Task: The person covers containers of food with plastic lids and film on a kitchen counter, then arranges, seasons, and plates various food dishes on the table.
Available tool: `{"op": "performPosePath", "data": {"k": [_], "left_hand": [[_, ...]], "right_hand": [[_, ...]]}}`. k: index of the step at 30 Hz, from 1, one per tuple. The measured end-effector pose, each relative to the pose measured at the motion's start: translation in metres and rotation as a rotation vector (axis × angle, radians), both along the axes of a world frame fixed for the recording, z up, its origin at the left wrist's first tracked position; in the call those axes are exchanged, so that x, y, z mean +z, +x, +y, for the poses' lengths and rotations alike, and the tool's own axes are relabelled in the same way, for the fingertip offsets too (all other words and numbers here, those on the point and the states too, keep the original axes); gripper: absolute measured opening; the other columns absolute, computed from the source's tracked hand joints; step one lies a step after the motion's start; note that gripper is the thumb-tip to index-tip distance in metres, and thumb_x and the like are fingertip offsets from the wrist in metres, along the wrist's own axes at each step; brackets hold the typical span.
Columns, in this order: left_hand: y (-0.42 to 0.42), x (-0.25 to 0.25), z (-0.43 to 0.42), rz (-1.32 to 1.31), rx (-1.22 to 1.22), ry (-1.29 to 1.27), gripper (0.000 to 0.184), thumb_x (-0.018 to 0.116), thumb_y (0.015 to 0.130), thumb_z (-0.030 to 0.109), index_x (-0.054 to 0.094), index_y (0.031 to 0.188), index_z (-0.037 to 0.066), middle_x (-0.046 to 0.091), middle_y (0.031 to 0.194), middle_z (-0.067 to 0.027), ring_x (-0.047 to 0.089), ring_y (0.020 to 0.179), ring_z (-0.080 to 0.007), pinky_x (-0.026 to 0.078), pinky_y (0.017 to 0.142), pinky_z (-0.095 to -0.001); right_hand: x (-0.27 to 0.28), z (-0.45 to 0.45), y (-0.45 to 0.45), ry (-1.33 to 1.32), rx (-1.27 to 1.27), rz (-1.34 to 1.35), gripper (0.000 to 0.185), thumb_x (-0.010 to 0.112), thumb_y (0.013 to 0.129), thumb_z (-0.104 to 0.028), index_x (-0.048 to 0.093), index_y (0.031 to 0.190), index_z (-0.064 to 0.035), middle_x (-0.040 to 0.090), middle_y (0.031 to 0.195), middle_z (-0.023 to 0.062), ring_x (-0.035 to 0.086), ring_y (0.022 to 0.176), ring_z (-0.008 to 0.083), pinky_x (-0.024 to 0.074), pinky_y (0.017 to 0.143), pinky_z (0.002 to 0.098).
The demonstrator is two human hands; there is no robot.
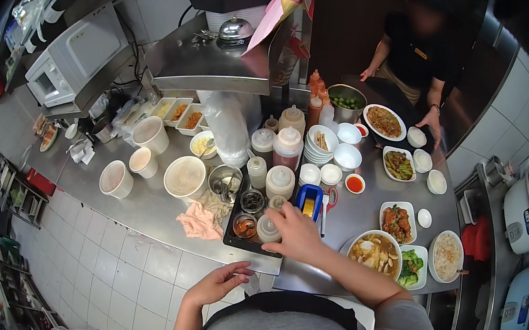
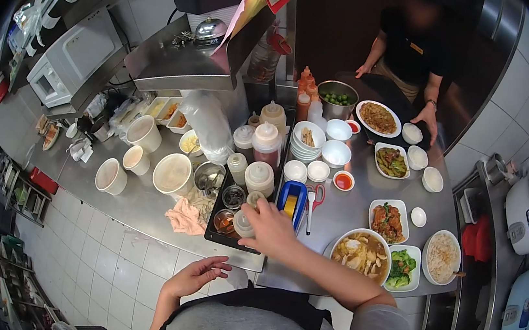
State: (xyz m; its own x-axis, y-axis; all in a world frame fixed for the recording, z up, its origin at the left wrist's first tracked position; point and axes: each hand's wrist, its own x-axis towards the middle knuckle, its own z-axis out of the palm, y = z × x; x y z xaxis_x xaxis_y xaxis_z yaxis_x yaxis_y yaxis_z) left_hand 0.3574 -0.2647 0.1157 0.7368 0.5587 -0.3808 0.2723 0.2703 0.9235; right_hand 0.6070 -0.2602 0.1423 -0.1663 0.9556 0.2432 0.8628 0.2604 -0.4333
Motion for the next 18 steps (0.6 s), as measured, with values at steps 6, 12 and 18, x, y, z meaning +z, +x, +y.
{"op": "performPosePath", "data": {"k": [6, 12, 18], "left_hand": [[-0.007, 0.001, 0.015, -0.106, 0.138, 0.137, 0.043, 0.050, 0.095, 0.016, 0.039, 0.132, -0.001, 0.058, 0.115, -0.0104, 0.055, 0.103, -0.0163, 0.043, 0.091, -0.0280], [-0.019, 0.047, 0.107, -0.238, 0.300, 0.339, 0.038, 0.051, 0.094, 0.017, 0.046, 0.125, -0.003, 0.060, 0.110, -0.0099, 0.059, 0.101, -0.0185, 0.045, 0.089, -0.0314], [-0.016, 0.031, 0.270, -0.064, 0.442, 0.705, 0.028, 0.053, 0.088, 0.011, 0.057, 0.112, -0.002, 0.066, 0.095, -0.0108, 0.064, 0.087, -0.0182, 0.050, 0.078, -0.0295]], "right_hand": [[-0.041, -0.003, -0.018, 0.235, -0.020, 0.364, 0.061, 0.075, 0.068, -0.018, 0.046, 0.118, -0.0024, 0.047, 0.112, 0.0166, 0.052, 0.103, 0.0336, 0.0452, 0.085, 0.0397], [-0.023, -0.002, 0.002, 0.349, 0.013, 0.488, 0.076, 0.073, 0.072, -0.014, 0.030, 0.134, -0.0026, 0.044, 0.121, 0.0217, 0.048, 0.109, 0.0359, 0.0393, 0.093, 0.0409], [0.052, -0.014, 0.037, 0.858, -0.120, 0.636, 0.081, 0.069, 0.074, -0.019, 0.020, 0.138, -0.0116, 0.040, 0.124, 0.0162, 0.045, 0.110, 0.0279, 0.0404, 0.092, 0.0397]]}}
